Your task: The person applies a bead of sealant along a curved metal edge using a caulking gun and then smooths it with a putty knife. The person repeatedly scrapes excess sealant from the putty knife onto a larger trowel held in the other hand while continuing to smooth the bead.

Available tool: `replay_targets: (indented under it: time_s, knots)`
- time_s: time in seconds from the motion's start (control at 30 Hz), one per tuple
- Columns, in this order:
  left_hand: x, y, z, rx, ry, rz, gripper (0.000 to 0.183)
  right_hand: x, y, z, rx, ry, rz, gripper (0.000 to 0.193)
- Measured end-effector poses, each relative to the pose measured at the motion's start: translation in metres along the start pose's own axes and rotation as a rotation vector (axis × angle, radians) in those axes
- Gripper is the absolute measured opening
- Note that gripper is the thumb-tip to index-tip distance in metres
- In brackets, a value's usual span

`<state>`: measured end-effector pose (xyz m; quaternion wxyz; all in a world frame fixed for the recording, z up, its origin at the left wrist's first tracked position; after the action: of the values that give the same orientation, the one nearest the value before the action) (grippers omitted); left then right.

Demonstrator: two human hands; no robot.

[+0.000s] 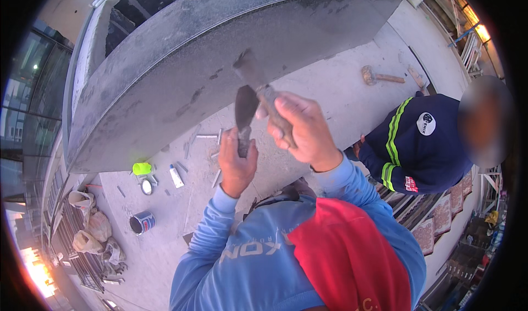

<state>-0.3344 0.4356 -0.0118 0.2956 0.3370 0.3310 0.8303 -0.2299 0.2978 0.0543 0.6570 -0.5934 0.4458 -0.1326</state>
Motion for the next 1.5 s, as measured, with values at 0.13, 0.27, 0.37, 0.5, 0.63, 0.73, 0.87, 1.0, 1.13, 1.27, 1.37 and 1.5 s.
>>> replay_targets:
  time_s: [0.13, 0.27, 0.37, 0.5, 0.63, 0.73, 0.87, 1.0, 1.13, 1.27, 1.37, 1.5]
  knots:
    - [0.0, -0.017, -0.001, 0.363, 0.19, -0.252, 0.034, -0.004, -0.001, -0.028, -0.032, 0.008, -0.072, 0.038]
    - [0.005, -0.011, 0.012, 0.232, 0.242, -0.228, 0.033, -0.025, 0.031, -0.049, -0.174, -0.053, 0.046, 0.039]
    - [0.003, 0.005, 0.018, 0.012, 0.21, -0.097, 0.036, -0.031, 0.039, -0.053, -0.17, -0.102, 0.062, 0.039]
    - [-0.004, 0.022, 0.011, -0.126, 0.172, 0.004, 0.038, -0.008, 0.016, -0.032, -0.097, -0.014, -0.06, 0.037]
    - [-0.008, 0.018, 0.005, 0.051, 0.137, -0.049, 0.036, 0.012, -0.013, -0.022, 0.076, 0.183, 0.064, 0.037]
    - [-0.003, 0.001, 0.01, 0.256, 0.246, -0.234, 0.037, -0.009, 0.005, -0.048, -0.125, 0.042, 0.098, 0.032]
    - [-0.001, 0.006, 0.017, -0.031, 0.246, -0.059, 0.033, -0.026, 0.031, -0.057, -0.194, -0.098, 0.036, 0.038]
    - [-0.001, 0.003, 0.018, -0.075, 0.216, 0.033, 0.041, -0.013, 0.028, -0.039, -0.242, -0.096, 0.108, 0.038]
    - [-0.018, 0.005, 0.002, -0.056, 0.123, -0.029, 0.044, 0.003, 0.001, -0.01, -0.07, 0.02, 0.127, 0.034]
    - [-0.012, -0.012, -0.002, 0.194, 0.162, -0.15, 0.033, 0.014, -0.014, -0.02, 0.039, 0.081, -0.121, 0.035]
    - [0.006, -0.025, -0.001, 0.391, 0.142, -0.328, 0.025, 0.022, -0.01, -0.03, 0.055, 0.108, -0.245, 0.037]
    - [0.02, -0.034, -0.011, 0.598, 0.047, -0.579, 0.025, 0.018, 0.005, -0.026, -0.058, 0.094, -0.338, 0.035]
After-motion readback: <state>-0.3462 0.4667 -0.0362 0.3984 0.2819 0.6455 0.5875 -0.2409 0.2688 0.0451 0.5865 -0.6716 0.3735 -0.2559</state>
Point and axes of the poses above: each hand's wrist, its own z-axis towards the middle knuckle, its own x-axis out of the back of the hand, y = z × x, the point moved 4 cm from there along z, towards the middle knuckle, and after that the axes turned 11 degrees about -z, right-handed, at the moved point
